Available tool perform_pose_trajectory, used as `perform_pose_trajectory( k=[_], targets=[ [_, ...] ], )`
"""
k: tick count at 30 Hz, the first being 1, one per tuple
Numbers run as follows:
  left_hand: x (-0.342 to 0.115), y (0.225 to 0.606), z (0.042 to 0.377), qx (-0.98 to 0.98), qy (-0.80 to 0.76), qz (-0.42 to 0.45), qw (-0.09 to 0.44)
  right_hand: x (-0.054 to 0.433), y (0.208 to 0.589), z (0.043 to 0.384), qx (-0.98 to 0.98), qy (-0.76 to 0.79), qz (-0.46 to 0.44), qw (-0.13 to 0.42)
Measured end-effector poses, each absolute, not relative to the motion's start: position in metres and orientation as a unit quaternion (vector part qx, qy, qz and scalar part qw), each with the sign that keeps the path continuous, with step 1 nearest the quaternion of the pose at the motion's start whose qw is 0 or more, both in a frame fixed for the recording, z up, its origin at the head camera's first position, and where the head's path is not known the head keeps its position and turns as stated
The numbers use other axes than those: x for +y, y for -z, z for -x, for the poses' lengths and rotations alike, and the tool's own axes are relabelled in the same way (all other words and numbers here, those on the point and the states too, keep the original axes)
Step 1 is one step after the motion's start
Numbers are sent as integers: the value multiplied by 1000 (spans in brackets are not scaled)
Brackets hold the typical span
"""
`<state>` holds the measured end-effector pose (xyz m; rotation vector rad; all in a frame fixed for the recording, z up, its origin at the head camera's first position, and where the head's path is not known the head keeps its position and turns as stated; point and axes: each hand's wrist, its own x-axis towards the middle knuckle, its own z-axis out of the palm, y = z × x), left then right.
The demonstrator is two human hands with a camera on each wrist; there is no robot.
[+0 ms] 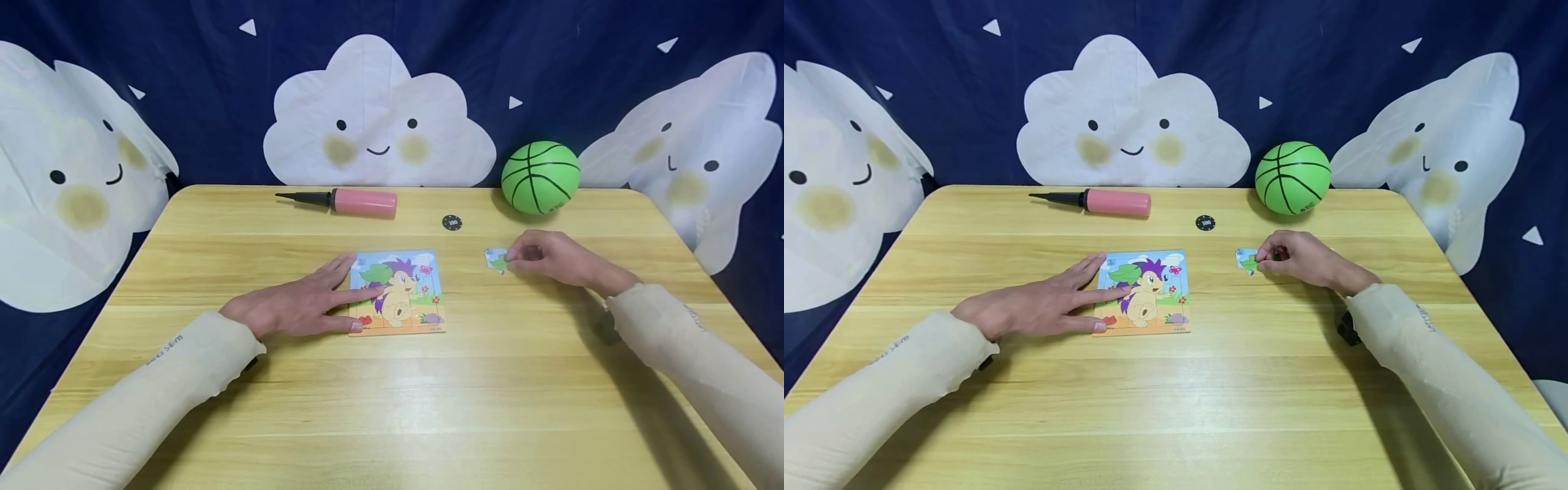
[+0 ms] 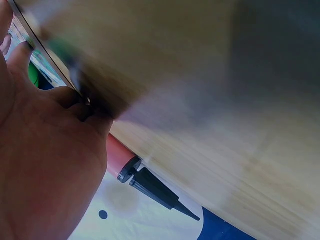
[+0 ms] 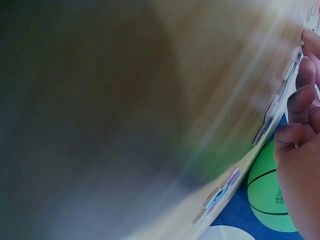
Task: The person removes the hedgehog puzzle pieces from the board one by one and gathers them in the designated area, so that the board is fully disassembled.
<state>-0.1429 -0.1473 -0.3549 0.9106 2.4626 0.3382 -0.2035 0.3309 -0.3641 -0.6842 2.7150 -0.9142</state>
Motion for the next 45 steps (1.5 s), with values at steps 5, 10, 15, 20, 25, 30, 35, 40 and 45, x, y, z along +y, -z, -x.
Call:
perform_pose_trajectory(
  k=[5, 10, 15, 20, 25, 30, 35, 40, 45],
  targets=[
    [-147, 356, 143, 902, -124, -333, 246, 332, 364, 203, 919, 307, 222, 106],
    [-147, 357, 144, 900, -125, -337, 245, 330, 359, 200, 924, 306, 207, 100],
    [-147, 356, 143, 899, -128, -341, 245, 310, 348, 193, 914, 333, 204, 108],
    [-148, 356, 142, 900, -127, -337, 247, 276, 339, 183, 904, 347, 212, 136],
    [-147, 355, 142, 900, -127, -335, 248, 242, 343, 175, 893, 343, 255, 142],
    [-146, 355, 143, 899, -133, -336, 248, 218, 352, 171, 888, 337, 275, 149],
    [-136, 352, 144, 894, -129, -360, 233, 207, 360, 171, 888, 337, 274, 151],
    [-122, 352, 142, 877, -130, -404, 223, 202, 363, 170, 892, 327, 285, 128],
    [-116, 353, 140, 868, -119, -422, 234, 198, 365, 169, 893, 326, 286, 121]
  ],
)
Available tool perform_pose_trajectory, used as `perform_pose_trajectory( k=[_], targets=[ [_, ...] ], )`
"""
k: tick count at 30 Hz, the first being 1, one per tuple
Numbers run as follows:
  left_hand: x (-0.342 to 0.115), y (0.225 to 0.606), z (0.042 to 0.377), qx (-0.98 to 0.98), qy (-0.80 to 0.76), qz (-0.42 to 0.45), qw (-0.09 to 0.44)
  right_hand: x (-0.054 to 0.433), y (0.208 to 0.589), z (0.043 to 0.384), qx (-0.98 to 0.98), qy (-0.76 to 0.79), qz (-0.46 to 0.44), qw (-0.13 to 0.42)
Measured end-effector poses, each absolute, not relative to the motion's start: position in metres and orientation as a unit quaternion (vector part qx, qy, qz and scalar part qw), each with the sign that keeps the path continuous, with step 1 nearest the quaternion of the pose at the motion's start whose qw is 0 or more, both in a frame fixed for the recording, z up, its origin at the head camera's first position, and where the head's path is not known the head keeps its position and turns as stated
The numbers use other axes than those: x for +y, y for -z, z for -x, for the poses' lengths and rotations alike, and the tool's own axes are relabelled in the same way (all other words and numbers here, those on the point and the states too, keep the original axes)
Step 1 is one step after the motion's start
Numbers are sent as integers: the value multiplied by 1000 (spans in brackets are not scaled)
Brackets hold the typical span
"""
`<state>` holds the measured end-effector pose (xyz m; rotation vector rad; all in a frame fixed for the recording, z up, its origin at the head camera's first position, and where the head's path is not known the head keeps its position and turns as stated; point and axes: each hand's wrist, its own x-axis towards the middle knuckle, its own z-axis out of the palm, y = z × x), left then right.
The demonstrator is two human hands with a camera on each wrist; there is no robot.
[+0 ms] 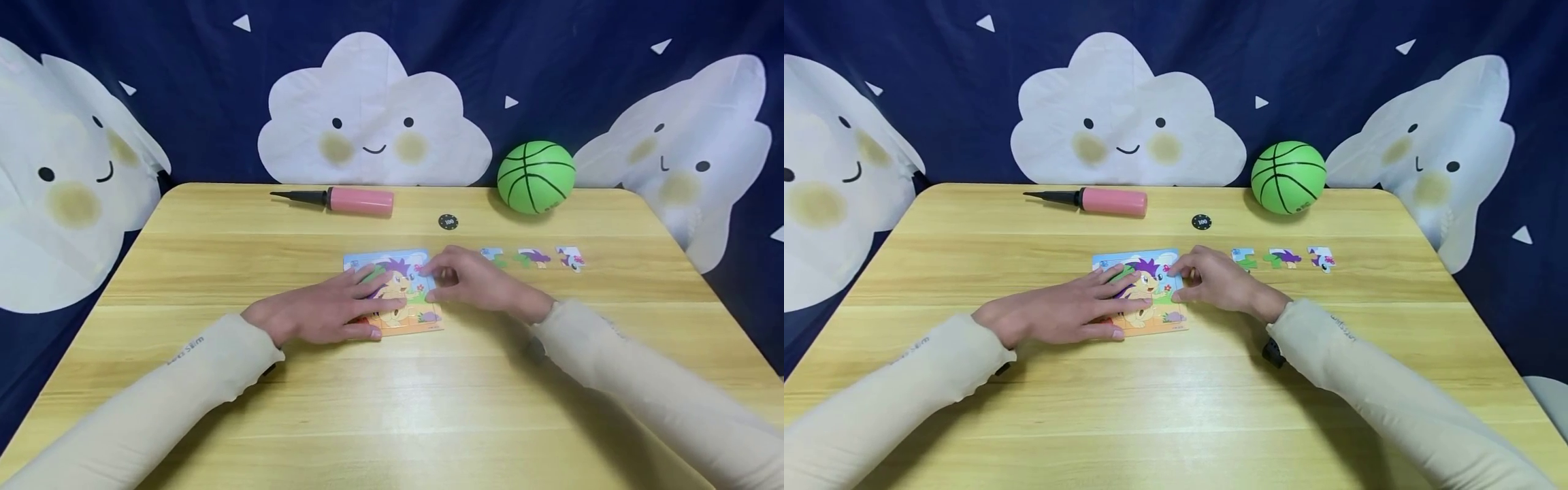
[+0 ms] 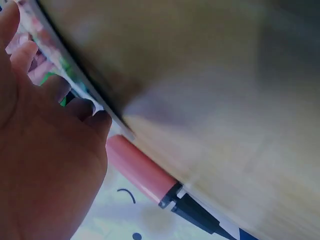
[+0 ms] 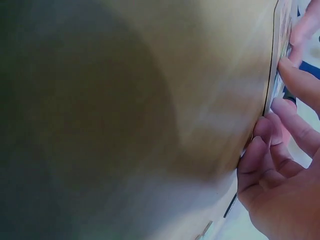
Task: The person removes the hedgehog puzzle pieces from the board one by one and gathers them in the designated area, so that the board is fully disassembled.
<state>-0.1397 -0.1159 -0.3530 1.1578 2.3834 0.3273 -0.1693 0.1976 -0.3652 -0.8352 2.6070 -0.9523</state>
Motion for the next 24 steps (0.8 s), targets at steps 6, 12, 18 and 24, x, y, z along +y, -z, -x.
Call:
perform_pose_trajectory(
  k=[6, 12, 18, 24],
  targets=[
    [-114, 353, 138, 866, -103, -429, 235, 195, 364, 169, 895, 323, 283, 125],
    [-111, 352, 136, 868, -92, -429, 231, 192, 362, 171, 899, 316, 273, 135],
    [-109, 352, 135, 870, -93, -428, 225, 189, 362, 172, 892, 337, 262, 147],
    [-109, 353, 135, 870, -95, -429, 225, 190, 366, 171, 869, 391, 256, 163]
  ],
)
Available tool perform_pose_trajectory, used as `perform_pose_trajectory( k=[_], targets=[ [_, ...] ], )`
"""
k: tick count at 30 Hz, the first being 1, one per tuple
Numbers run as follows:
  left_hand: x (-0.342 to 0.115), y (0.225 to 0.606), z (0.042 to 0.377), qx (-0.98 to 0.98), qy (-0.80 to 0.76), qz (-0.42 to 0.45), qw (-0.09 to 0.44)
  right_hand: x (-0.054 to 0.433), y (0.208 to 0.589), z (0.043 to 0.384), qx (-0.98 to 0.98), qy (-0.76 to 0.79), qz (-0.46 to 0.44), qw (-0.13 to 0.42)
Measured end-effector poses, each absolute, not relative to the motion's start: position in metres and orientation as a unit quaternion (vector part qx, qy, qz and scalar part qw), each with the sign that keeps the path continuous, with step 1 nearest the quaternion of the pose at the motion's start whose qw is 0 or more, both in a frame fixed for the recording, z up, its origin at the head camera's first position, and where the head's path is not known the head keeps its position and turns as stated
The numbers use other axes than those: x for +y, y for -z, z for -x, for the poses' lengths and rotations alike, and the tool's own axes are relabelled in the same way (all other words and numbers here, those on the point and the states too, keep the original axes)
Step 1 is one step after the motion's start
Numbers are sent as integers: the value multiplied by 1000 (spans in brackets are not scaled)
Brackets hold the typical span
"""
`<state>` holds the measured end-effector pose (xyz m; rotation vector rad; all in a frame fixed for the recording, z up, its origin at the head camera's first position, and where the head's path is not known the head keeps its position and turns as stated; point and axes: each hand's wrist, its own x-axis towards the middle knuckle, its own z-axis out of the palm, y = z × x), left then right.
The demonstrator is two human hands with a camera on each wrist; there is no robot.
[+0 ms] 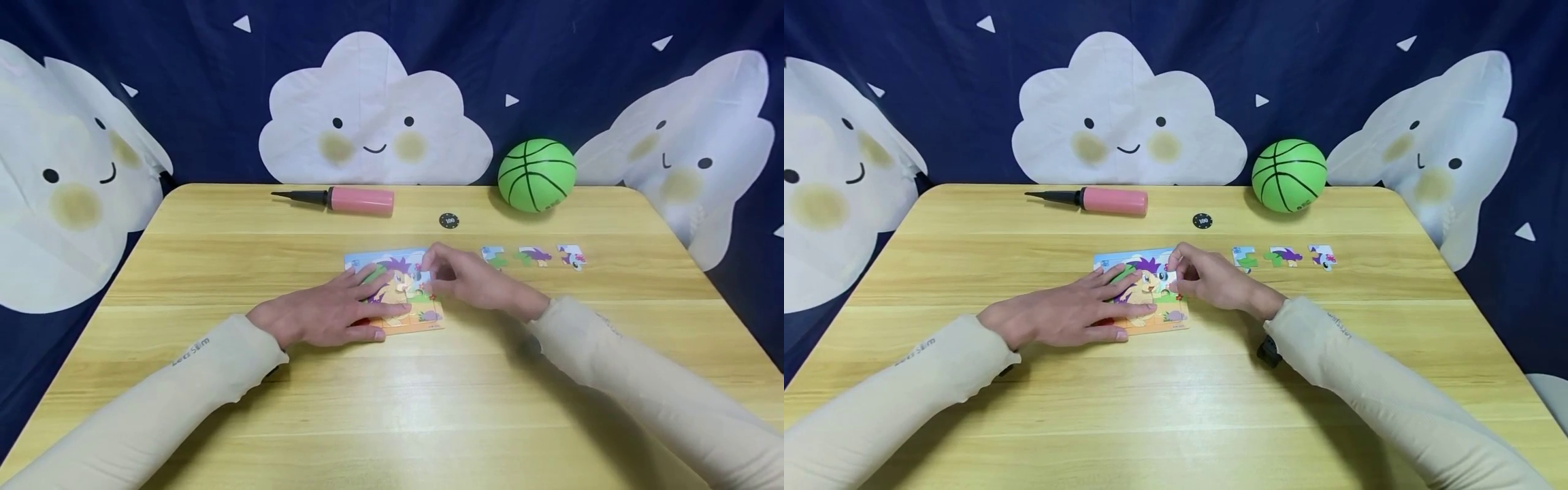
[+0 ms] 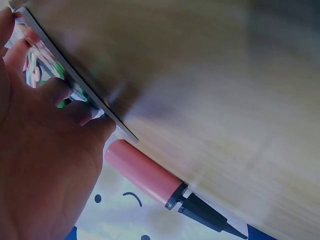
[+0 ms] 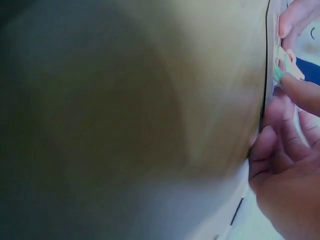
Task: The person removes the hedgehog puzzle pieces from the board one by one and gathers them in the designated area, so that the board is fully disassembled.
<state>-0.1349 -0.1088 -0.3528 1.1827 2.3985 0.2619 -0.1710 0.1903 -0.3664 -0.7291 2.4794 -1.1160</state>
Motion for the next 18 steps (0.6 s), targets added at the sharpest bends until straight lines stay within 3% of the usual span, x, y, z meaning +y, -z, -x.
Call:
perform_pose_trajectory(
  k=[9, 18],
  targets=[
    [-109, 355, 136, 869, -99, -430, 224, 220, 362, 172, 833, 494, 182, 170],
    [-109, 355, 135, 870, -98, -432, 218, 300, 343, 156, 859, 487, 77, 141]
  ],
)
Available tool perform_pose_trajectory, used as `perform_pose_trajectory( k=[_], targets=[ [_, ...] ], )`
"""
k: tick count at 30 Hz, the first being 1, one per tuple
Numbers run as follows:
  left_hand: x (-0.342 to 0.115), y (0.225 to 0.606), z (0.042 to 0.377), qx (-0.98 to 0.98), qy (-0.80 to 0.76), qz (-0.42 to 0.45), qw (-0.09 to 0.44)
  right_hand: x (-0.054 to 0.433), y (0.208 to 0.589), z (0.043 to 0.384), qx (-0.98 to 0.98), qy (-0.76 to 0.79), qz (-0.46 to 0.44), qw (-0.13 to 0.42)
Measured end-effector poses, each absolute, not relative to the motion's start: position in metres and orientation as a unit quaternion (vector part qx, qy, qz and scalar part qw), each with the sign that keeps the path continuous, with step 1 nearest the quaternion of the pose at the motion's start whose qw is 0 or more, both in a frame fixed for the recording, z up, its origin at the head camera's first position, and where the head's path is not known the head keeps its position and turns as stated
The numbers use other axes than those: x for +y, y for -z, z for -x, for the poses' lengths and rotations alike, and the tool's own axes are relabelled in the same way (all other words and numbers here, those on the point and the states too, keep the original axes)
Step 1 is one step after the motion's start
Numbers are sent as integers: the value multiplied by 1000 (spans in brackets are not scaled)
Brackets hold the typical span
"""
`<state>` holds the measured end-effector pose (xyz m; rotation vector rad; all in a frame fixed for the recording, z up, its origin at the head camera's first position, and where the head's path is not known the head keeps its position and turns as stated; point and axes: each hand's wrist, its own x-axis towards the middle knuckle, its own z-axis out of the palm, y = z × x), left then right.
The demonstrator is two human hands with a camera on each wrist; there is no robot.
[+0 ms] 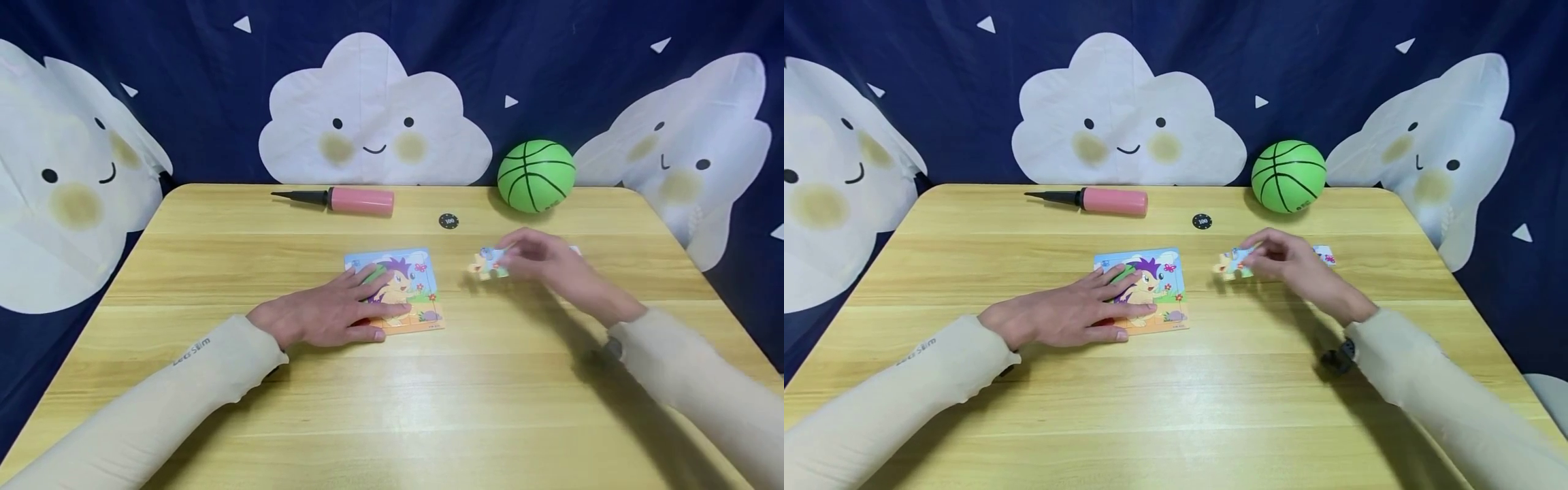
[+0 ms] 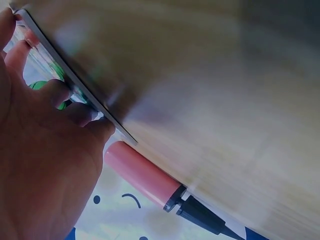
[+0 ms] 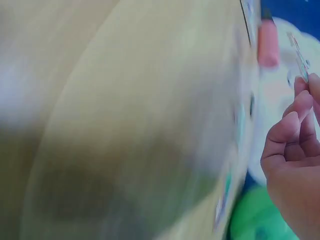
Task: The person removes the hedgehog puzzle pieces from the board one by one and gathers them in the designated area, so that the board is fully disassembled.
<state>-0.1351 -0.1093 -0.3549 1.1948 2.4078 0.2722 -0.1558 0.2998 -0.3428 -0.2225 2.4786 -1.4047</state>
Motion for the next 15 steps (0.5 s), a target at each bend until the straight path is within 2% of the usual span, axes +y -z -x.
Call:
perform_pose_trajectory(
  k=[7, 15],
  targets=[
    [-109, 355, 135, 870, -99, -433, 213, 373, 336, 142, 893, 437, -3, 107],
    [-110, 356, 135, 870, -101, -434, 212, 426, 350, 128, 907, 405, 0, 116]
  ],
)
